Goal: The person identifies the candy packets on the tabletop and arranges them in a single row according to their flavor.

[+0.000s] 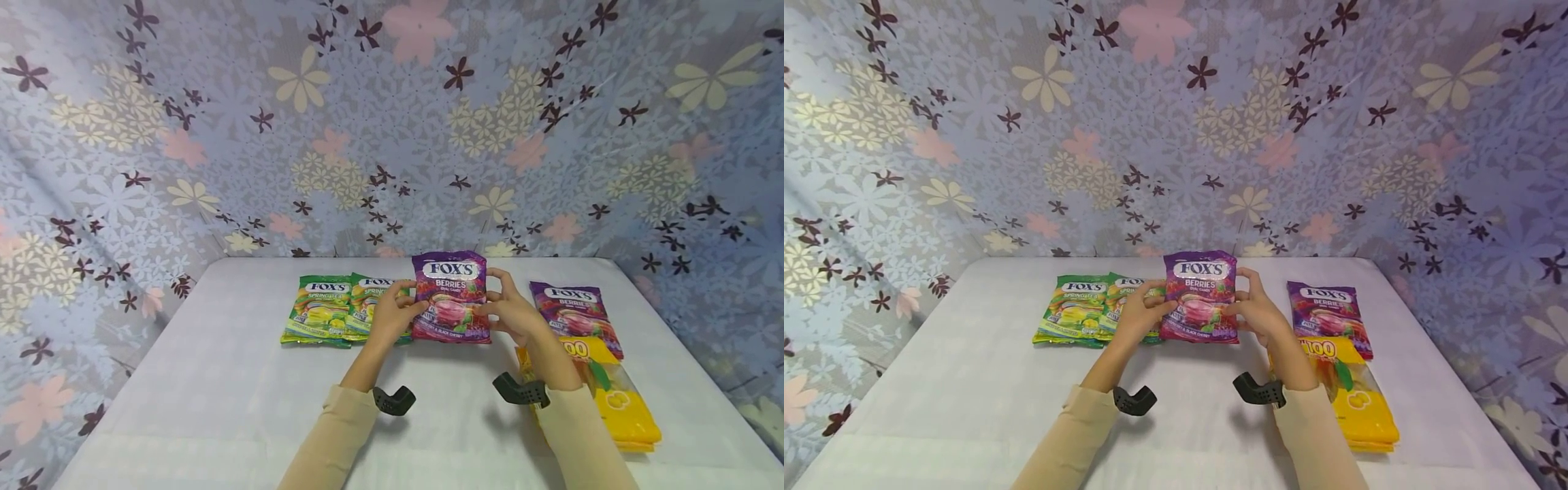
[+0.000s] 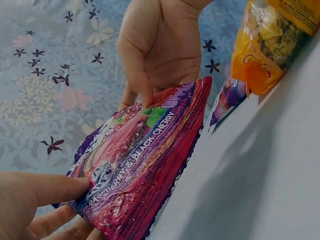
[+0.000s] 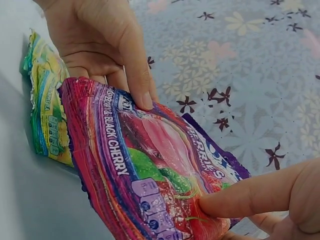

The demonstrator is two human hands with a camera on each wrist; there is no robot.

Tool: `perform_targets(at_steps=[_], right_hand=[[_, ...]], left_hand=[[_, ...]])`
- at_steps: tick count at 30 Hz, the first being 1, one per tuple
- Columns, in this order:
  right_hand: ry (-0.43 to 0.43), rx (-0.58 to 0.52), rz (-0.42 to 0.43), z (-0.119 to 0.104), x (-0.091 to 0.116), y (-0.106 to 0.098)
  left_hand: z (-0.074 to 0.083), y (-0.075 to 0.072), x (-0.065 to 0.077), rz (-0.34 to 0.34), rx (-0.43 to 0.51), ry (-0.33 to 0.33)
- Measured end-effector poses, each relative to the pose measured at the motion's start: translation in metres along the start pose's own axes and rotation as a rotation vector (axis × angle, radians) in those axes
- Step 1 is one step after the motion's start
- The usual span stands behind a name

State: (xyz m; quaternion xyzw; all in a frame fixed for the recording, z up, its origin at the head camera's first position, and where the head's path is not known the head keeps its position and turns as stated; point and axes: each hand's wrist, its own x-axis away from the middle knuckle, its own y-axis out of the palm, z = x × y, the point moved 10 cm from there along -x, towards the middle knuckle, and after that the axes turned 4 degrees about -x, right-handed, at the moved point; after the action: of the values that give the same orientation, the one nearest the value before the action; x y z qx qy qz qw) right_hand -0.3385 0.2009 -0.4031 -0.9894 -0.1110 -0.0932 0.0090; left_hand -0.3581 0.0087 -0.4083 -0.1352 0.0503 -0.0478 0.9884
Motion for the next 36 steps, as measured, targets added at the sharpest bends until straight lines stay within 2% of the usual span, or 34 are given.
perform_targets(at_steps=[9, 16, 24, 36], right_hand=[[-0.037, 0.01, -0.003, -0.0019, 0.0025, 0.0017], [-0.03, 0.0, 0.004, -0.0017, 0.0022, 0.002], [-0.04, 0.016, 0.028, -0.0047, 0.0015, -0.0013], [-0.042, 0.019, 0.048, -0.0032, 0.0004, -0.0019]], left_hand=[[-0.0025, -0.0013, 0.0029, 0.017, 0.01, 0.008], [-0.0002, -0.0021, 0.0039, 0.023, 0.007, 0.033], [0.0058, -0.0011, 0.0046, 0.014, 0.02, 0.049], [0.0028, 0.0005, 0.0029, -0.009, 0.039, 0.045]])
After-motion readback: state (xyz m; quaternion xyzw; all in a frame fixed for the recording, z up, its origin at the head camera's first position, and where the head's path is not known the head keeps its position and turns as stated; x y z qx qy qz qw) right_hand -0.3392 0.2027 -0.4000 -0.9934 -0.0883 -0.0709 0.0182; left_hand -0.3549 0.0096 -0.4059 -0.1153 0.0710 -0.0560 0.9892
